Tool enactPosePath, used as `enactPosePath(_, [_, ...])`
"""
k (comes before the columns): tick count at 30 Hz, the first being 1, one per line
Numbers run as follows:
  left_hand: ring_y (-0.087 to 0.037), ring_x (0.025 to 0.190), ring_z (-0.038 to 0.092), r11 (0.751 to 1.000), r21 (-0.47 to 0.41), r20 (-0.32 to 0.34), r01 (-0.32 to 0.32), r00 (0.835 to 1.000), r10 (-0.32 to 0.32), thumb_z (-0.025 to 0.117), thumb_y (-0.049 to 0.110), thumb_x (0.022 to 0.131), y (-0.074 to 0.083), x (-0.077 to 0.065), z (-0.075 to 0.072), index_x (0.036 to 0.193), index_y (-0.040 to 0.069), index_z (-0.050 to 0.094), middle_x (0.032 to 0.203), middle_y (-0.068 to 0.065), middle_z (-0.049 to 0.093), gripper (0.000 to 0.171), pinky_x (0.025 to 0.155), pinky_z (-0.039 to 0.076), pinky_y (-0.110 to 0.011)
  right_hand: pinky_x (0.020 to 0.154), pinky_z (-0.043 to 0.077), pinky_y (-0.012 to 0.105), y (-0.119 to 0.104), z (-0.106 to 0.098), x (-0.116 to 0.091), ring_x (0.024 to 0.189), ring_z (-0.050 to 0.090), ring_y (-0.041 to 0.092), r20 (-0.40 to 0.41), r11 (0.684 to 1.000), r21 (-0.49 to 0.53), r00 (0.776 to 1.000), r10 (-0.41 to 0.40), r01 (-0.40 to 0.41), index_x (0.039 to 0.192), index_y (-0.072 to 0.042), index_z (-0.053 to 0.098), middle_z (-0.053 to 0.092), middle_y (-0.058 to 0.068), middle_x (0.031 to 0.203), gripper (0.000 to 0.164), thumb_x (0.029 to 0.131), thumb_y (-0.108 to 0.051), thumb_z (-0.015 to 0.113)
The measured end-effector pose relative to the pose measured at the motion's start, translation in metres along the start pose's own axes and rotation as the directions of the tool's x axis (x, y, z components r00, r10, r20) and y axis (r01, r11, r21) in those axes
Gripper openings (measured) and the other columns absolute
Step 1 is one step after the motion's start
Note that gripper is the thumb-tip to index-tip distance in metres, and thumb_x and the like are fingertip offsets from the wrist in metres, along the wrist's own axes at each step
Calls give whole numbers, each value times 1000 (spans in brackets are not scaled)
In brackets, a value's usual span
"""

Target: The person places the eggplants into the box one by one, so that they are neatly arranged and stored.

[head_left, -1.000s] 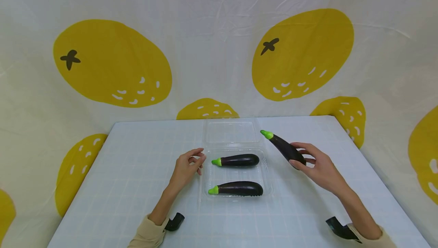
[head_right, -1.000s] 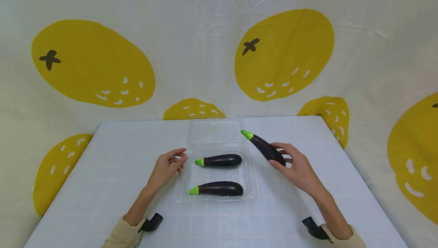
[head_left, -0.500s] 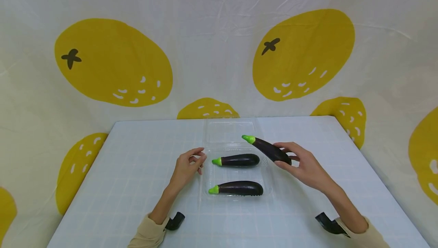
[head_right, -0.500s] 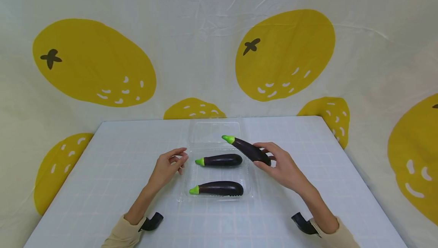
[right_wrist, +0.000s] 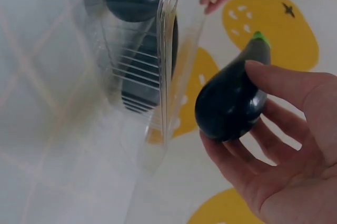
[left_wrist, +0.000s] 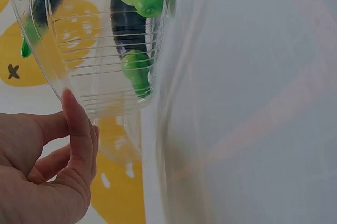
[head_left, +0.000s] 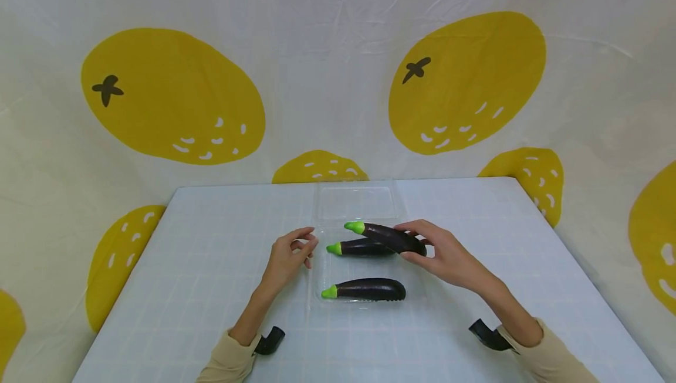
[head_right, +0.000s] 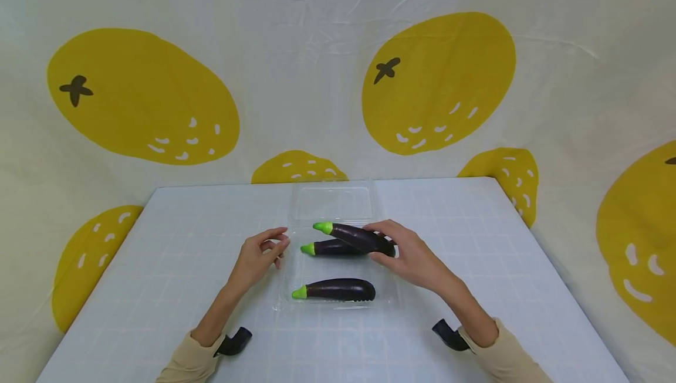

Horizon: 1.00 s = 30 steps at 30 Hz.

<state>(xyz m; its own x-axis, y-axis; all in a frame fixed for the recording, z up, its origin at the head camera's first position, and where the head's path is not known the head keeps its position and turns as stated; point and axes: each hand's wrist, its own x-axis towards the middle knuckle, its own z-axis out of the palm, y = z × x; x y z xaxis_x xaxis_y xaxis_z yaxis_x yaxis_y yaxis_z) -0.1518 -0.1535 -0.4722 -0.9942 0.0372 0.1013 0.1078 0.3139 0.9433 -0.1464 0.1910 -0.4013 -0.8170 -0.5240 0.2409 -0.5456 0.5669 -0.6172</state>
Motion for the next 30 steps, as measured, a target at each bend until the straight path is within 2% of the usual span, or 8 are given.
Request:
enactPosePath(4, [-19,55,61,1000,1,1,6,1000,-6,71,11,98,0,0,0,133,-4,65,105,-13,69,39,61,57,-34,90,57,43,-3,5,5,115,62,24,23,999,4,999,-34,34,136,-10,62,65,4,133,51,89,-8,81])
enactPosePath(10, [-18,54,62,1000,14,-2,4,1000,-4,72,10,98,0,0,0,133,-4,64,106,-14,69,39,61,55,-26,86,55,35,-4,14,9,113,62,20,71,997,-3,994,-77,77,137,-11,62,65,0,132,52,89,-8,81])
enactPosePath(15, [-18,53,62,1000,23,-1,-2,1000,2,72,12,98,-1,0,0,133,-4,65,106,-13,69,39,60,53,-23,94,54,40,-4,22,11,118,61,19,126,995,-14,987,-96,99,138,-9,62,64,1,134,51,90,-10,80])
enactPosePath(21, [-18,54,63,1000,6,5,-13,1000,13,72,11,97,0,-1,0,133,-5,64,106,-14,68,40,61,53,-22,99,52,46,-3,30,10,122,60,24,198,996,-55,978,-64,77,139,-9,62,63,5,136,49,94,-15,77])
enactPosePath(30, [-20,54,64,1000,-13,4,8,1000,-8,72,13,98,0,-1,0,134,-3,65,106,-13,68,40,62,53,-22,102,50,50,1,36,9,125,60,29,245,993,-83,967,-65,88,135,-7,64,64,7,135,43,95,-15,76])
